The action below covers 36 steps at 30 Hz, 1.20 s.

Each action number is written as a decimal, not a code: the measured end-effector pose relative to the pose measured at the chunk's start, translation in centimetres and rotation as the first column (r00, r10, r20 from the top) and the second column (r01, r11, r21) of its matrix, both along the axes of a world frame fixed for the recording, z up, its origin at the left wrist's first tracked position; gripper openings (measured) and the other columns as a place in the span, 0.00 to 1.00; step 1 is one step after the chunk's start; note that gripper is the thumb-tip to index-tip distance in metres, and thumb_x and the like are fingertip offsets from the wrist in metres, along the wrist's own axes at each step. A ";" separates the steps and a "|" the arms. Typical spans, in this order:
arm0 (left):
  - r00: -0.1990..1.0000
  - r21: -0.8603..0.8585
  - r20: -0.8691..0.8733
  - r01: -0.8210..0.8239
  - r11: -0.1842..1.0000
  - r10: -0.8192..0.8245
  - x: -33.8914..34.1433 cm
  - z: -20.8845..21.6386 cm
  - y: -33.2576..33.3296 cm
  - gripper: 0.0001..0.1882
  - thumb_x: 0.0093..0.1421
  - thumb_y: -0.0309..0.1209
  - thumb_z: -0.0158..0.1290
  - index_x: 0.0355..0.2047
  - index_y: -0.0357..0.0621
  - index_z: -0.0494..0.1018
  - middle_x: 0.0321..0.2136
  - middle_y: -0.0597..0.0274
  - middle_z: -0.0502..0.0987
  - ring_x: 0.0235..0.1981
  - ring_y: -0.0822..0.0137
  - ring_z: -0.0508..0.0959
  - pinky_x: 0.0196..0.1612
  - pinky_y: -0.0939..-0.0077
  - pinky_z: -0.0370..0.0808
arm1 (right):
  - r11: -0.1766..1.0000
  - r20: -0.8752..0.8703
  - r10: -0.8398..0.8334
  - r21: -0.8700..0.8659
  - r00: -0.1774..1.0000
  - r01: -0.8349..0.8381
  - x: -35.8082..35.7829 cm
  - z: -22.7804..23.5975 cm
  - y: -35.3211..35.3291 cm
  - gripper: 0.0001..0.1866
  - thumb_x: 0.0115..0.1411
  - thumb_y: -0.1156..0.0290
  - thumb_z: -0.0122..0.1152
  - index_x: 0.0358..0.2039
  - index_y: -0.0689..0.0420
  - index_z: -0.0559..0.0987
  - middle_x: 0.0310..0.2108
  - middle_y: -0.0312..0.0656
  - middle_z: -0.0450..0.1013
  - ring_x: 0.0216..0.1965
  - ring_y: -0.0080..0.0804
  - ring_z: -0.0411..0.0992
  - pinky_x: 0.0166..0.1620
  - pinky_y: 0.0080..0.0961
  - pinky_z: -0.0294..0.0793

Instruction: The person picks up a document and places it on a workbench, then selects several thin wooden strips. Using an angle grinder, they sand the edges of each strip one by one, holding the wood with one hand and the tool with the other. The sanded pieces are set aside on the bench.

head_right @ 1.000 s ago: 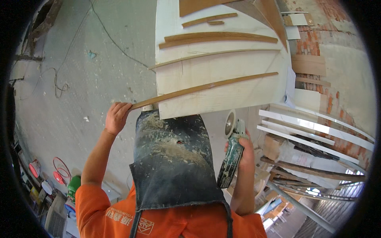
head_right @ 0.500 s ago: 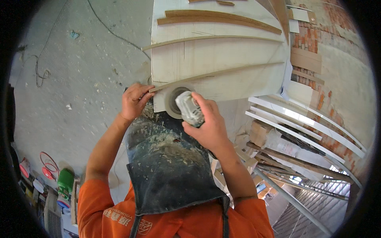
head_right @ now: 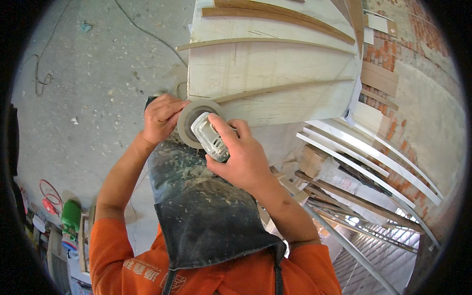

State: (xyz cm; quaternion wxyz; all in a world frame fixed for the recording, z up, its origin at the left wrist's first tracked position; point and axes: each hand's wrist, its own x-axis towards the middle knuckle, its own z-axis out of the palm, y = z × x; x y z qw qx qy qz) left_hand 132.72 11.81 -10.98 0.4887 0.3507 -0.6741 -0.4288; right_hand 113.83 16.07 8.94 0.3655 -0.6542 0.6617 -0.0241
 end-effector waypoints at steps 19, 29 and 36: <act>0.998 0.049 0.038 0.041 0.998 -0.042 0.5 0.6 0.0 0.14 0.54 0.23 0.68 0.42 0.37 0.82 0.31 0.54 0.83 0.33 0.55 0.82 0.37 0.65 0.78 | 0.855 -0.272 -0.509 -0.274 0.817 0.441 -18.1 -4.6 1.1 0.43 0.52 0.69 0.73 0.69 0.58 0.67 0.61 0.52 0.72 0.60 0.42 0.71 0.63 0.34 0.69; 0.987 0.240 0.129 -0.128 0.962 0.099 0.2 0.9 1.4 0.09 0.57 0.27 0.68 0.37 0.40 0.81 0.29 0.54 0.81 0.29 0.54 0.79 0.34 0.65 0.76 | 0.726 -0.110 -0.672 -0.294 0.733 0.621 -20.4 -3.5 3.2 0.46 0.51 0.65 0.75 0.70 0.56 0.66 0.65 0.51 0.68 0.63 0.42 0.69 0.64 0.36 0.68; 0.993 0.318 0.078 -0.113 0.941 0.093 0.1 1.3 1.5 0.08 0.58 0.26 0.66 0.37 0.38 0.81 0.31 0.55 0.82 0.32 0.56 0.81 0.37 0.66 0.77 | 0.995 -0.058 -0.101 -0.020 0.993 0.100 -3.1 0.5 -0.7 0.44 0.50 0.67 0.75 0.69 0.47 0.69 0.53 0.48 0.72 0.54 0.49 0.76 0.55 0.39 0.77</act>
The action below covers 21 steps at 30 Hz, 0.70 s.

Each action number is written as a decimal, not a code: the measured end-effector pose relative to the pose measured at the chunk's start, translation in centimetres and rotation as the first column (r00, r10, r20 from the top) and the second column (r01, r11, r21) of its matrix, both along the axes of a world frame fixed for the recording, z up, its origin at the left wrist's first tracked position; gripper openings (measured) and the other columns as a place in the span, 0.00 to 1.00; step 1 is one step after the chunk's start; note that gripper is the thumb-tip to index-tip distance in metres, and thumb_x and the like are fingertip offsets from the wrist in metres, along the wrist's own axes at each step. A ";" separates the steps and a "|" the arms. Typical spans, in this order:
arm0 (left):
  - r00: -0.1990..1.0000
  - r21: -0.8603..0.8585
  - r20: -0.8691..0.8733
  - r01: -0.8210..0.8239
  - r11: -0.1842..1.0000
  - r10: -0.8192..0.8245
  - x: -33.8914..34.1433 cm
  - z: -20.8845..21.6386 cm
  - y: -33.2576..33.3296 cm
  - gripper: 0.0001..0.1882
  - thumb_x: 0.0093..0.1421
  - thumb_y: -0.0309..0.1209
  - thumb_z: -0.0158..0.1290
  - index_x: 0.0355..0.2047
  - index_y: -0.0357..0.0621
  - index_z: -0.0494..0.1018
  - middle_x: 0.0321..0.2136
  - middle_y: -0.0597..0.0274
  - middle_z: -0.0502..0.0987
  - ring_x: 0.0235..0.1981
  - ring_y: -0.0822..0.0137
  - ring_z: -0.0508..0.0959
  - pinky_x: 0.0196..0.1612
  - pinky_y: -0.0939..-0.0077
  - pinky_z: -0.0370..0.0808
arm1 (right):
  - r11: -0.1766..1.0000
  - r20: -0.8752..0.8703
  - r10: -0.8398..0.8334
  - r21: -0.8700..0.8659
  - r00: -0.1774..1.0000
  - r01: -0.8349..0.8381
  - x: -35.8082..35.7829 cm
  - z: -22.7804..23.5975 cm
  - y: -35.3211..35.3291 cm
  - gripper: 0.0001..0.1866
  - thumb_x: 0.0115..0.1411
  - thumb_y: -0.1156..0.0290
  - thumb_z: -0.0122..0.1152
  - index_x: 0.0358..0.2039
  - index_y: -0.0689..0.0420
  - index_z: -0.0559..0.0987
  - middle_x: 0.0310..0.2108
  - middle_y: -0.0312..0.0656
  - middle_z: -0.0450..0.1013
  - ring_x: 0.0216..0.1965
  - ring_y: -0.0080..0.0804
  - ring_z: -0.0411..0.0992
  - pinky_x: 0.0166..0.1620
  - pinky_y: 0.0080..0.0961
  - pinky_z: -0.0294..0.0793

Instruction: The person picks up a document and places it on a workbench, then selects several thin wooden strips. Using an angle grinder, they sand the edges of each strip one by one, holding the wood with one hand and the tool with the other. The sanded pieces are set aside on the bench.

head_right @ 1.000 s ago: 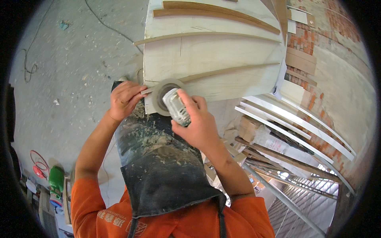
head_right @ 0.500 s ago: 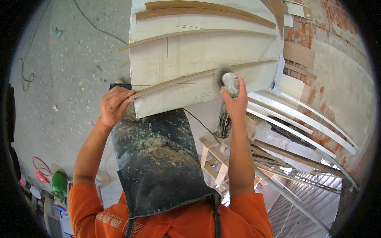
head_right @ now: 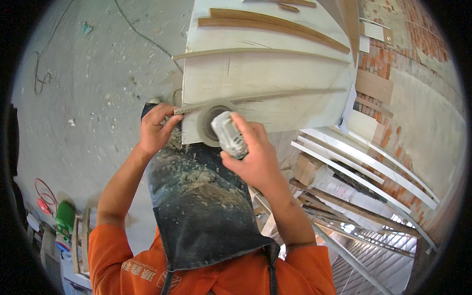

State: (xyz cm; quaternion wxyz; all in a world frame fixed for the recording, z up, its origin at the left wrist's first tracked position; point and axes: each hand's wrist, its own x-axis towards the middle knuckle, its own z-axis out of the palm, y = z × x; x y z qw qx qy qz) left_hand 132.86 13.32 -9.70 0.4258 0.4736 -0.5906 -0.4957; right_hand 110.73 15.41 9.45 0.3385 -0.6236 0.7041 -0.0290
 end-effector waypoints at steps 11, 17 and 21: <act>0.996 -0.070 -0.089 0.002 0.998 -0.008 0.3 -0.8 -0.6 0.09 0.57 0.21 0.63 0.38 0.39 0.80 0.32 0.52 0.81 0.33 0.50 0.80 0.38 0.65 0.77 | 0.975 0.012 0.170 0.142 0.985 -0.170 4.3 0.1 -3.4 0.42 0.51 0.67 0.73 0.68 0.44 0.69 0.51 0.52 0.71 0.46 0.55 0.78 0.48 0.42 0.79; 0.998 -0.025 -0.052 0.041 0.999 -0.042 0.6 -0.7 -0.5 0.06 0.59 0.24 0.64 0.36 0.38 0.81 0.29 0.53 0.80 0.31 0.52 0.80 0.36 0.66 0.76 | 0.997 -0.123 0.051 0.060 0.991 -0.044 -1.9 -0.5 -2.7 0.44 0.50 0.67 0.74 0.69 0.47 0.69 0.52 0.52 0.72 0.51 0.53 0.77 0.54 0.41 0.77; 0.998 -0.023 -0.054 0.037 0.999 -0.038 0.9 -0.3 -0.5 0.05 0.59 0.24 0.64 0.35 0.38 0.81 0.29 0.54 0.81 0.30 0.54 0.80 0.36 0.68 0.76 | 0.998 -0.234 -0.033 -0.057 0.972 0.020 -8.9 -1.4 -2.1 0.43 0.51 0.66 0.74 0.69 0.52 0.69 0.55 0.52 0.73 0.54 0.51 0.76 0.57 0.39 0.75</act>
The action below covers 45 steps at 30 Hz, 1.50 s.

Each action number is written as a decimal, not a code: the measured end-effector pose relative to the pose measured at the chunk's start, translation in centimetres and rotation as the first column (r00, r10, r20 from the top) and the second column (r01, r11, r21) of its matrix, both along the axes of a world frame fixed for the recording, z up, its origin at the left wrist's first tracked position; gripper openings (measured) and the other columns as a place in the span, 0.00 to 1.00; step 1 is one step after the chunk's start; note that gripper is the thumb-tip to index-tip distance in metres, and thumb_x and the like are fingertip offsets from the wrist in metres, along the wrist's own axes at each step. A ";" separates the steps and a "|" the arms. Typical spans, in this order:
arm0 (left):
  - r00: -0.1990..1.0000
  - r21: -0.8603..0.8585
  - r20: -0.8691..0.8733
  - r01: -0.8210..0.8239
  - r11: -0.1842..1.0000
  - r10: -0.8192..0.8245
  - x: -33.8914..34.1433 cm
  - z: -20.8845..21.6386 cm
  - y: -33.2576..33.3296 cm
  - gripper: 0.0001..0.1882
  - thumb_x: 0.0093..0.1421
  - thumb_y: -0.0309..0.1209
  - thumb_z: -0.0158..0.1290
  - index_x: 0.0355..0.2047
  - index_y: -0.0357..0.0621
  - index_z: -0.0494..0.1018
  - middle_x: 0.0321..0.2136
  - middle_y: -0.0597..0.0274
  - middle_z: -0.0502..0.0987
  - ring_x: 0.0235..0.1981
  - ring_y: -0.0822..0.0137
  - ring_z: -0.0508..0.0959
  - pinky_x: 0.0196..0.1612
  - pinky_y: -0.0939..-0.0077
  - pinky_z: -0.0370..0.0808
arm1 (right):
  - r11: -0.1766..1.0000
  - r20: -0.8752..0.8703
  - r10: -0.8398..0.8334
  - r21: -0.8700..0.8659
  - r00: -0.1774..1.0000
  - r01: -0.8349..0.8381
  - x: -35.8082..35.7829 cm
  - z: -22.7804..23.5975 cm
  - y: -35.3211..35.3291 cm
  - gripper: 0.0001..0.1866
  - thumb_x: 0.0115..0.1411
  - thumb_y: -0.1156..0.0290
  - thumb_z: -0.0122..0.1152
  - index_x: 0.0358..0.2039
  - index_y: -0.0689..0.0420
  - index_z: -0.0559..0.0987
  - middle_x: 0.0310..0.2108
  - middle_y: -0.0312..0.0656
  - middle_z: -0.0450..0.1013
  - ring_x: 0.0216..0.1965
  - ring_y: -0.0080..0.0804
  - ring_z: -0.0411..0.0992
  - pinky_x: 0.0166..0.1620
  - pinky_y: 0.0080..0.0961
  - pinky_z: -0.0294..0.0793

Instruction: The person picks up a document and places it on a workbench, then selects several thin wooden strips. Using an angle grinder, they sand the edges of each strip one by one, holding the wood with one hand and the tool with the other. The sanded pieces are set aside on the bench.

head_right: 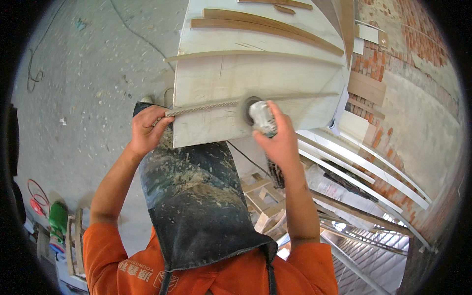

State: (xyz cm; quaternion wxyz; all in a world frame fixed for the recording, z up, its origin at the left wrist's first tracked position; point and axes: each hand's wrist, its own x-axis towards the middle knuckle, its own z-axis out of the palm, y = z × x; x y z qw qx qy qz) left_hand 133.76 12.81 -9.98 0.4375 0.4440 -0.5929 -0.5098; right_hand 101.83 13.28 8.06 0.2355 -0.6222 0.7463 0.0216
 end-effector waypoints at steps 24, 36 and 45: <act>0.561 0.133 0.811 0.093 0.987 -0.163 15.5 13.7 -1.4 0.26 0.59 0.34 0.65 0.57 0.41 0.75 0.59 0.48 0.76 0.61 0.46 0.73 0.64 0.54 0.69 | 0.984 0.237 -0.173 -0.011 0.956 0.180 3.4 5.0 5.8 0.43 0.50 0.65 0.73 0.68 0.50 0.69 0.54 0.52 0.72 0.55 0.50 0.74 0.57 0.40 0.74; 0.500 0.387 0.695 0.345 0.855 -0.517 5.9 11.3 -2.7 0.10 0.66 0.35 0.54 0.35 0.40 0.75 0.32 0.45 0.80 0.37 0.38 0.79 0.40 0.48 0.74 | 0.977 0.266 0.101 0.156 0.959 -0.146 10.1 2.5 3.7 0.44 0.52 0.63 0.73 0.70 0.40 0.66 0.53 0.54 0.69 0.44 0.57 0.78 0.47 0.46 0.80; 0.532 0.333 0.704 0.339 0.880 -0.471 6.0 10.6 -2.6 0.07 0.64 0.31 0.56 0.33 0.40 0.73 0.29 0.45 0.79 0.35 0.38 0.78 0.37 0.47 0.73 | 0.990 0.216 0.073 0.104 0.974 -0.097 6.8 1.3 3.5 0.45 0.51 0.64 0.72 0.71 0.40 0.65 0.53 0.56 0.69 0.41 0.60 0.79 0.44 0.48 0.81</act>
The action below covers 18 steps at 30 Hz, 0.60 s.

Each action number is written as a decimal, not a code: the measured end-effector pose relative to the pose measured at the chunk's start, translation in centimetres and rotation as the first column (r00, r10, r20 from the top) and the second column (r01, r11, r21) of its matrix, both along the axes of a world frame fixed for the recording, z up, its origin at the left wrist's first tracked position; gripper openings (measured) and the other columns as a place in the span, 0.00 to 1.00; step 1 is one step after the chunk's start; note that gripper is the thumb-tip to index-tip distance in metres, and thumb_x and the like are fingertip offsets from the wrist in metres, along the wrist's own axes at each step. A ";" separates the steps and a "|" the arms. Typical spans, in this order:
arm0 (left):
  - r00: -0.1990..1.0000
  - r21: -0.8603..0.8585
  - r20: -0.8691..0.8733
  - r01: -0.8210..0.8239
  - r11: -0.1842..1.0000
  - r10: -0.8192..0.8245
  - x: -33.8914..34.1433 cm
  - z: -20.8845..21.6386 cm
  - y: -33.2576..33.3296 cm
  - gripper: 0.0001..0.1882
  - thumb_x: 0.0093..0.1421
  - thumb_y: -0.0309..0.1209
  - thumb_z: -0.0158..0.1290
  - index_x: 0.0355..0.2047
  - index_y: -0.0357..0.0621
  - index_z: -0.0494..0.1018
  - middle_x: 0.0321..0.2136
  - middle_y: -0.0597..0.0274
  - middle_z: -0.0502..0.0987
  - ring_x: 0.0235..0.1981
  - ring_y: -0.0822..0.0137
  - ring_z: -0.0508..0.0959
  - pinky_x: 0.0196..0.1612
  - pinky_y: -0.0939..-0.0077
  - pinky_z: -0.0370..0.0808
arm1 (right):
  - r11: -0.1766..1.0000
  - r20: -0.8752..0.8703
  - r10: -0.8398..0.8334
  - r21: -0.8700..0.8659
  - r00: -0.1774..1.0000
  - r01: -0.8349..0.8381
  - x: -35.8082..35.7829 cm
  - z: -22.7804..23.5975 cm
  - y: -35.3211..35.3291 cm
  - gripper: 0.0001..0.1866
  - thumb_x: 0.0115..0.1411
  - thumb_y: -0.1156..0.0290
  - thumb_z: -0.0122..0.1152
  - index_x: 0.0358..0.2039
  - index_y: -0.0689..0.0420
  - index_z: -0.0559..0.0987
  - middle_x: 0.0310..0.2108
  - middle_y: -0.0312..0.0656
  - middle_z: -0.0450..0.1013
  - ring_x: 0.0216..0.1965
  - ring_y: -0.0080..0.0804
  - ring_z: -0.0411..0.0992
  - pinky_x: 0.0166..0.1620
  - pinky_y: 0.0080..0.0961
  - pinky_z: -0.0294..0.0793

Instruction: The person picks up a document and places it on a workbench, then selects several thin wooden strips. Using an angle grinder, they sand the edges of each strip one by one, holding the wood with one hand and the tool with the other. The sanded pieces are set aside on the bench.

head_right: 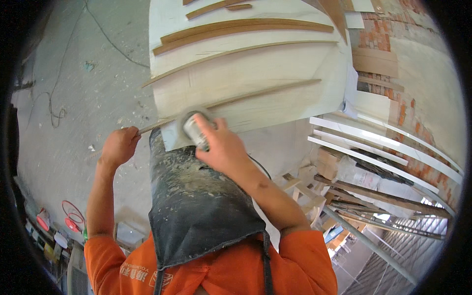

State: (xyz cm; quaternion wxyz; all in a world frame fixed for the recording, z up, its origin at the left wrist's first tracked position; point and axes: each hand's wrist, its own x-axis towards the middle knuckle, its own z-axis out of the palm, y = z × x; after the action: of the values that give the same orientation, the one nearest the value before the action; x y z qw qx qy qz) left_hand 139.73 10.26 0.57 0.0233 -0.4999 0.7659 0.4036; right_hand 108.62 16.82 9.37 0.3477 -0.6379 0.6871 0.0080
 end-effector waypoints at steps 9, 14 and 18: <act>0.999 -0.033 0.011 0.034 0.999 -0.034 0.1 -0.2 -0.6 0.08 0.64 0.30 0.56 0.31 0.40 0.71 0.28 0.46 0.77 0.33 0.38 0.77 0.35 0.46 0.72 | 0.917 -0.251 -0.395 -0.160 0.884 0.364 -17.9 -1.1 -0.5 0.45 0.51 0.61 0.73 0.71 0.40 0.66 0.52 0.57 0.70 0.51 0.60 0.75 0.54 0.46 0.77; 0.998 -0.076 0.014 0.060 0.995 -0.059 0.5 -0.2 -0.7 0.08 0.64 0.29 0.56 0.31 0.40 0.71 0.28 0.47 0.78 0.33 0.39 0.77 0.34 0.47 0.73 | 0.825 -0.323 -0.561 -0.286 0.762 0.487 -26.7 -3.6 -0.5 0.45 0.50 0.58 0.73 0.70 0.42 0.67 0.52 0.57 0.74 0.53 0.58 0.75 0.56 0.45 0.75; 0.998 -0.074 0.039 0.055 0.996 -0.053 0.4 0.2 -0.8 0.09 0.64 0.31 0.57 0.31 0.40 0.71 0.28 0.47 0.78 0.32 0.39 0.78 0.34 0.48 0.74 | 0.722 -0.264 -0.688 -0.337 0.676 0.604 -32.5 -4.5 -1.0 0.46 0.50 0.55 0.73 0.69 0.47 0.68 0.53 0.60 0.75 0.55 0.57 0.75 0.57 0.45 0.75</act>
State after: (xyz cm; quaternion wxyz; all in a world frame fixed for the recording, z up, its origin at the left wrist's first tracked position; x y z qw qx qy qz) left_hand 140.16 9.48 0.74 0.0295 -0.4869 0.7933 0.3643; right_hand 76.09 15.78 4.86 0.1179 -0.3725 0.9177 -0.0725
